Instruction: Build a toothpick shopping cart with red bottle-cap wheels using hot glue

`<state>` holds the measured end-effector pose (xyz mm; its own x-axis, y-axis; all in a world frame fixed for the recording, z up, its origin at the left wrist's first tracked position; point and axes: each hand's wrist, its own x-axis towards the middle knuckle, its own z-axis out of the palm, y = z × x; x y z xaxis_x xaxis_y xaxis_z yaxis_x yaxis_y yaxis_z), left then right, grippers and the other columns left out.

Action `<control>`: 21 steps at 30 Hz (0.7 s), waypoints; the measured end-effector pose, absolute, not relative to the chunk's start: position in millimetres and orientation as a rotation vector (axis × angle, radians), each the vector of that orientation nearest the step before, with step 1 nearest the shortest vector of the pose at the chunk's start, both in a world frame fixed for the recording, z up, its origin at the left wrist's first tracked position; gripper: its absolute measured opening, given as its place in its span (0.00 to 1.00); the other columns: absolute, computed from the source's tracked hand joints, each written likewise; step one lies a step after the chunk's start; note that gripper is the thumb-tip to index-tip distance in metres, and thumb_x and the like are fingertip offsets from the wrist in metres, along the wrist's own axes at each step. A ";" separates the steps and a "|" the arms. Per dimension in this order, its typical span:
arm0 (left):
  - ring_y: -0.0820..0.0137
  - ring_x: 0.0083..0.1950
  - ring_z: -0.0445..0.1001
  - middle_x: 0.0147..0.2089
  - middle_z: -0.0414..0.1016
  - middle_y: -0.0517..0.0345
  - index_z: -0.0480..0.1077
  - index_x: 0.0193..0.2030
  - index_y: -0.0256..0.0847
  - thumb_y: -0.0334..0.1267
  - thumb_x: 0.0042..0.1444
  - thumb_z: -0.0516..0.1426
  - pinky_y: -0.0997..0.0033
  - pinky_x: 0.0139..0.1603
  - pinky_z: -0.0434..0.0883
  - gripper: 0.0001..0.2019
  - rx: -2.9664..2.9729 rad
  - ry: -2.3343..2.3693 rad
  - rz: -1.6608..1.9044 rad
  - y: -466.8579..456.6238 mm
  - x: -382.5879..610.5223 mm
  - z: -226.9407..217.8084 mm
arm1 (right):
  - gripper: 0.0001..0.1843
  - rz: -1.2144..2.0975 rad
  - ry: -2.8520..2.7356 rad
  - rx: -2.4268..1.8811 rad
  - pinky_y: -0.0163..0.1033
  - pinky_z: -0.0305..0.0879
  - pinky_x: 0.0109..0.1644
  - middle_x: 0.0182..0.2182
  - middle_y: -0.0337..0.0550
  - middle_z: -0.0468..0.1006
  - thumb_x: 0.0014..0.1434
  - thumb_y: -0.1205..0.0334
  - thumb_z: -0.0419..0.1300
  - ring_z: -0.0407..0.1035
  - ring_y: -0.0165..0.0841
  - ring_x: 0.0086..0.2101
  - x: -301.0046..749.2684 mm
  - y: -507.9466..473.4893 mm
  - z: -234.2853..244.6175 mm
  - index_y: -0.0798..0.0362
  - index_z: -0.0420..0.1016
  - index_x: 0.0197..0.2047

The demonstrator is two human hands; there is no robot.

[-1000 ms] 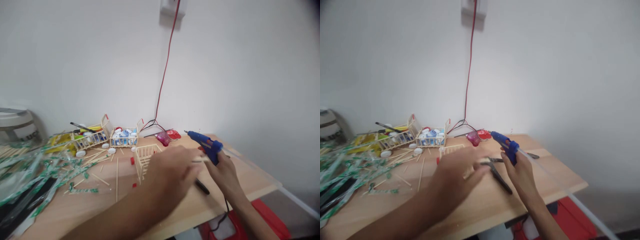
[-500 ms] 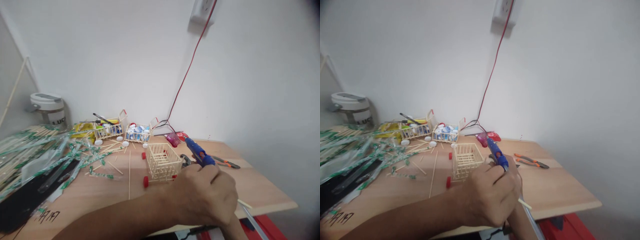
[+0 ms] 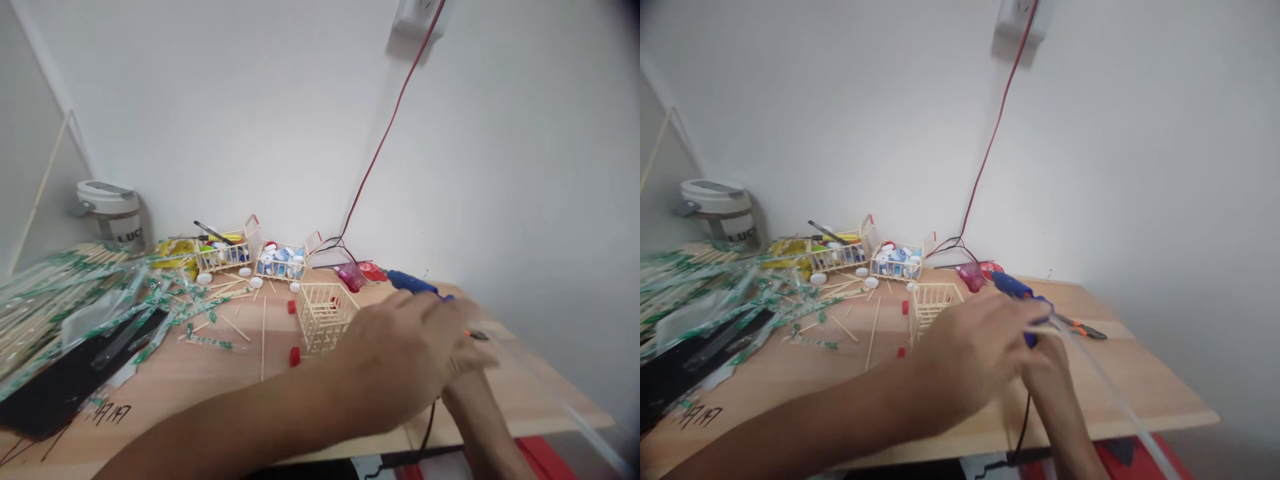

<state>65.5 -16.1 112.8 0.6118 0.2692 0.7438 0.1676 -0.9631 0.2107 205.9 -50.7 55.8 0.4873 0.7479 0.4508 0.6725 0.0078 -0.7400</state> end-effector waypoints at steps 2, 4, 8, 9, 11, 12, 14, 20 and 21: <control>0.70 0.47 0.75 0.47 0.78 0.54 0.66 0.54 0.39 0.37 0.70 0.43 0.69 0.49 0.72 0.15 2.349 0.383 1.227 -1.8 53.6 121.1 | 0.19 0.246 -1.253 -1.690 0.37 0.59 0.20 0.25 0.42 0.71 0.58 0.43 0.60 0.63 0.33 0.22 238.5 -54.9 60.8 0.52 0.74 0.38; 0.72 0.41 0.74 0.38 0.78 0.57 0.68 0.49 0.40 0.36 0.69 0.43 0.71 0.44 0.70 0.13 2.094 0.548 1.176 15.7 39.1 124.6 | 0.23 0.493 -1.219 -1.556 0.35 0.59 0.20 0.31 0.44 0.74 0.57 0.42 0.62 0.65 0.32 0.24 258.9 -59.7 60.2 0.52 0.73 0.45; 0.76 0.30 0.68 0.33 0.78 0.58 0.67 0.43 0.38 0.35 0.65 0.47 0.76 0.32 0.64 0.09 1.841 0.617 0.960 45.6 18.7 112.9 | 0.26 0.748 -1.184 -1.469 0.34 0.55 0.18 0.31 0.42 0.73 0.59 0.40 0.60 0.63 0.29 0.22 262.4 -69.4 52.1 0.52 0.71 0.49; 0.76 0.28 0.66 0.34 0.78 0.57 0.68 0.40 0.37 0.36 0.64 0.49 0.76 0.29 0.62 0.08 1.815 0.633 0.881 50.3 17.0 107.7 | 0.25 0.763 -1.180 -1.481 0.33 0.54 0.18 0.29 0.41 0.72 0.60 0.40 0.59 0.61 0.28 0.21 259.3 -71.6 51.2 0.53 0.72 0.48; 0.77 0.27 0.65 0.33 0.77 0.57 0.71 0.34 0.36 0.38 0.61 0.53 0.77 0.28 0.60 0.09 1.778 0.689 0.784 56.5 16.8 97.8 | 0.24 0.769 -1.167 -1.499 0.33 0.54 0.19 0.25 0.39 0.70 0.61 0.40 0.57 0.59 0.27 0.20 253.5 -75.1 51.6 0.53 0.72 0.46; 0.77 0.27 0.66 0.32 0.76 0.57 0.72 0.32 0.35 0.38 0.59 0.55 0.77 0.28 0.61 0.09 1.768 0.710 0.771 58.3 17.5 93.7 | 0.23 0.767 -1.166 -1.499 0.33 0.54 0.20 0.24 0.38 0.70 0.62 0.40 0.56 0.59 0.28 0.19 251.4 -76.1 52.5 0.53 0.72 0.45; 0.75 0.31 0.70 0.31 0.76 0.57 0.73 0.30 0.35 0.38 0.58 0.56 0.77 0.32 0.63 0.09 1.770 0.706 0.797 60.6 18.9 88.1 | 0.24 0.762 -1.183 -1.487 0.34 0.55 0.20 0.23 0.39 0.70 0.62 0.39 0.56 0.60 0.29 0.19 248.9 -77.0 54.7 0.52 0.72 0.44; 0.73 0.35 0.73 0.32 0.78 0.57 0.74 0.27 0.36 0.36 0.56 0.57 0.75 0.38 0.65 0.09 1.832 0.663 0.872 65.2 18.1 82.7 | 0.24 0.783 -1.171 -1.470 0.34 0.54 0.20 0.21 0.40 0.71 0.60 0.37 0.56 0.60 0.30 0.19 238.8 -74.1 57.1 0.52 0.71 0.38; 0.73 0.35 0.73 0.32 0.78 0.57 0.74 0.27 0.36 0.36 0.56 0.57 0.74 0.38 0.65 0.09 1.846 0.661 0.879 65.5 17.7 82.1 | 0.25 0.776 -1.171 -1.474 0.34 0.54 0.21 0.20 0.39 0.70 0.59 0.36 0.56 0.60 0.30 0.19 235.4 -73.7 57.7 0.52 0.70 0.38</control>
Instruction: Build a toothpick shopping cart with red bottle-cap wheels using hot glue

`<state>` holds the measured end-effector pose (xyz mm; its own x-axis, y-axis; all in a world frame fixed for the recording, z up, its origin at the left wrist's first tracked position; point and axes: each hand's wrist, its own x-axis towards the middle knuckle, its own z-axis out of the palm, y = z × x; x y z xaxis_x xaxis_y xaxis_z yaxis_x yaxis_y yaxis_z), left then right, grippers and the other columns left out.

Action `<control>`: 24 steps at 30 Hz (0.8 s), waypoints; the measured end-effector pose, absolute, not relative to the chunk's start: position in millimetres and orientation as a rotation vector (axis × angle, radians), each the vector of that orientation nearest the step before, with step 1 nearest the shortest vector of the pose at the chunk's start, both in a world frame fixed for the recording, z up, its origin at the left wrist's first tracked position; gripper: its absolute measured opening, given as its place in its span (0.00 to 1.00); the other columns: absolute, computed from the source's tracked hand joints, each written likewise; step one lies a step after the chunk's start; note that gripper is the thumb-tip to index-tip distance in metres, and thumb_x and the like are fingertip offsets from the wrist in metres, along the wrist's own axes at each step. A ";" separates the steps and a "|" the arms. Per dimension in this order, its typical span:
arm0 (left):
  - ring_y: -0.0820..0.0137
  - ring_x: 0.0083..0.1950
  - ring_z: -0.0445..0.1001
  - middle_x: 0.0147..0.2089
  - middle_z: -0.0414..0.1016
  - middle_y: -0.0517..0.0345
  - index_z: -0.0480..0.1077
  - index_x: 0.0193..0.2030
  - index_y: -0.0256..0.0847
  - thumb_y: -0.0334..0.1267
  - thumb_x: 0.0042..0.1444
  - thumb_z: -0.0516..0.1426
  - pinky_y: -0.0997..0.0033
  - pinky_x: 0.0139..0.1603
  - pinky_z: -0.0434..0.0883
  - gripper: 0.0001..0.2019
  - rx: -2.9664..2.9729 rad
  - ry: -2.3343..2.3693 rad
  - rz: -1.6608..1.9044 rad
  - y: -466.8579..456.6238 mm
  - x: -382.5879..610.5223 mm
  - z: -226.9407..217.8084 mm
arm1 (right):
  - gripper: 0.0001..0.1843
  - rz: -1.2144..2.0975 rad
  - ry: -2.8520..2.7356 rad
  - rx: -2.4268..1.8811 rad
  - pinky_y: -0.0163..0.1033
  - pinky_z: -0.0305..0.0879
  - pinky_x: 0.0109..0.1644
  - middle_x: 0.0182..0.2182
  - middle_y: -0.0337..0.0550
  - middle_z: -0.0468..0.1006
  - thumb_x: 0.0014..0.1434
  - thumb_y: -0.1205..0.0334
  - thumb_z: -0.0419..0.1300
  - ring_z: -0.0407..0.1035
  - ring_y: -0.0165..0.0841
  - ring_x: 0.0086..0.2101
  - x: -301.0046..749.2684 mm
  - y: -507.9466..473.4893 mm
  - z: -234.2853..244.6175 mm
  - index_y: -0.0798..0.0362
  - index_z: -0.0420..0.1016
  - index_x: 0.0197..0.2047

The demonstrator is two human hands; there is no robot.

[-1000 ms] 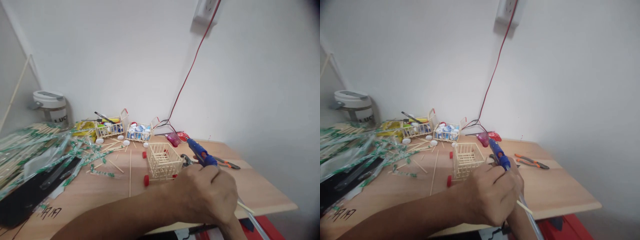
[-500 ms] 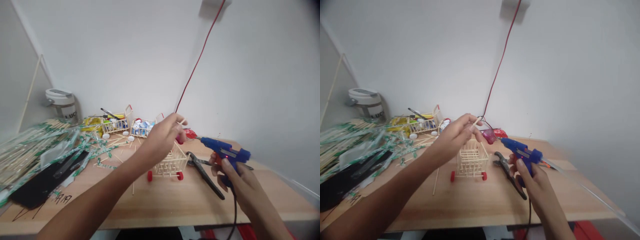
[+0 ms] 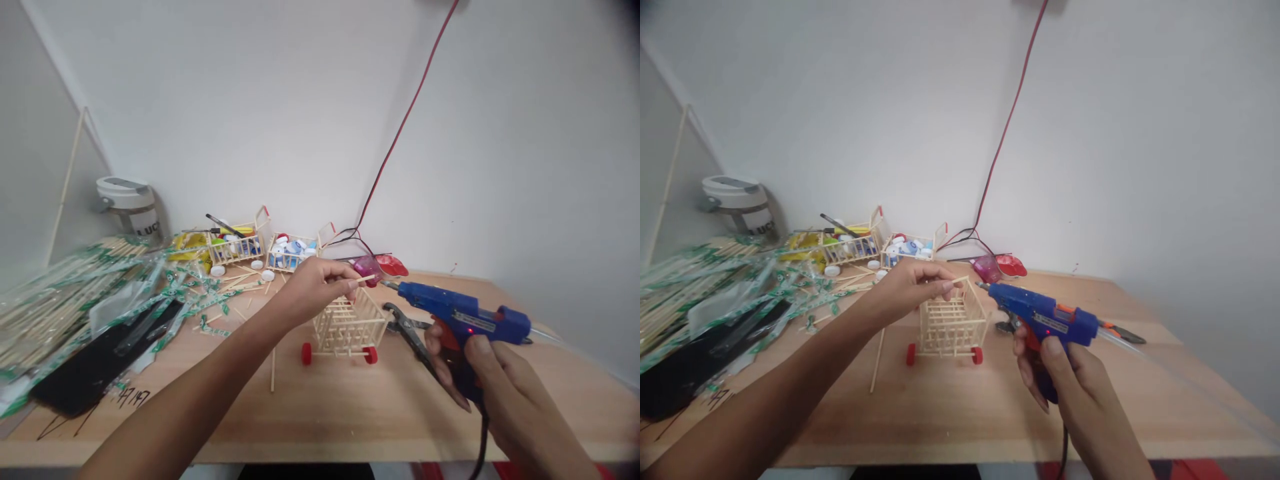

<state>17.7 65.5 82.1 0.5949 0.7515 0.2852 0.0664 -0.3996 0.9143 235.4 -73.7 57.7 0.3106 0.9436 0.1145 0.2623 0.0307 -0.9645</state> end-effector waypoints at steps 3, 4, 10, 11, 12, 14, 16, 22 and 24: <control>0.73 0.36 0.73 0.34 0.79 0.57 0.75 0.27 0.36 0.36 0.57 0.56 0.74 0.39 0.66 0.11 1.889 0.661 0.886 65.1 17.0 81.4 | 0.26 0.745 -1.158 -1.472 0.35 0.52 0.22 0.18 0.36 0.66 0.59 0.35 0.54 0.57 0.29 0.18 225.1 -72.8 60.4 0.51 0.69 0.37; 0.73 0.36 0.73 0.34 0.79 0.57 0.75 0.28 0.36 0.36 0.58 0.55 0.74 0.39 0.66 0.11 1.899 0.669 0.881 64.7 16.9 81.5 | 0.25 0.745 -1.143 -1.464 0.35 0.51 0.22 0.18 0.36 0.66 0.60 0.35 0.54 0.57 0.29 0.18 222.4 -72.7 61.2 0.51 0.69 0.37; 0.73 0.35 0.72 0.33 0.79 0.57 0.75 0.31 0.36 0.36 0.59 0.53 0.74 0.38 0.66 0.11 1.971 0.723 0.869 63.9 17.0 80.7 | 0.20 0.767 -1.144 -1.439 0.38 0.52 0.22 0.20 0.37 0.68 0.61 0.40 0.57 0.59 0.32 0.19 228.0 -71.0 56.4 0.50 0.70 0.39; 0.73 0.35 0.73 0.34 0.79 0.57 0.76 0.32 0.36 0.36 0.59 0.54 0.74 0.38 0.65 0.11 1.996 0.734 0.890 63.6 17.4 80.1 | 0.20 0.761 -1.167 -1.444 0.38 0.53 0.22 0.20 0.38 0.68 0.61 0.40 0.56 0.60 0.33 0.20 231.7 -71.0 54.5 0.50 0.70 0.39; 0.72 0.36 0.73 0.34 0.79 0.57 0.76 0.32 0.36 0.36 0.59 0.54 0.74 0.38 0.65 0.11 2.026 0.750 0.915 62.9 18.0 79.7 | 0.20 0.752 -1.190 -1.447 0.39 0.55 0.22 0.21 0.39 0.69 0.61 0.40 0.56 0.61 0.33 0.20 235.4 -71.5 52.8 0.50 0.71 0.39; 0.72 0.36 0.73 0.34 0.79 0.57 0.77 0.33 0.37 0.35 0.59 0.55 0.73 0.38 0.65 0.10 2.091 0.789 0.963 60.1 19.6 79.9 | 0.21 0.734 -1.214 -1.445 0.38 0.56 0.21 0.21 0.40 0.69 0.60 0.39 0.57 0.62 0.34 0.20 241.3 -73.6 50.3 0.49 0.72 0.38; 0.72 0.35 0.72 0.33 0.79 0.57 0.77 0.31 0.37 0.33 0.57 0.56 0.73 0.39 0.65 0.09 2.172 0.808 0.985 56.3 21.7 81.7 | 0.20 0.694 -1.181 -1.457 0.38 0.56 0.20 0.21 0.39 0.69 0.60 0.40 0.58 0.61 0.32 0.19 244.2 -77.4 49.4 0.49 0.72 0.38; 0.73 0.30 0.68 0.27 0.75 0.58 0.76 0.23 0.36 0.33 0.54 0.57 0.72 0.35 0.63 0.10 2.316 0.829 0.783 54.3 36.0 91.8 | 0.23 0.641 -1.071 -1.529 0.38 0.54 0.21 0.21 0.41 0.69 0.58 0.37 0.58 0.60 0.32 0.20 246.0 -89.4 49.6 0.51 0.73 0.38; 0.73 0.29 0.67 0.25 0.74 0.58 0.77 0.23 0.35 0.34 0.52 0.57 0.72 0.32 0.61 0.10 2.283 0.842 0.702 59.2 43.5 93.1 | 0.24 0.629 -1.061 -1.538 0.38 0.54 0.20 0.21 0.41 0.69 0.58 0.37 0.59 0.61 0.33 0.20 248.0 -91.8 48.9 0.51 0.73 0.37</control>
<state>43.5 59.2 93.1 0.6588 0.7042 0.2649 0.3868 -0.6190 0.6836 248.0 -91.8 48.9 0.4559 0.8774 0.1497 0.2903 0.0124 -0.9569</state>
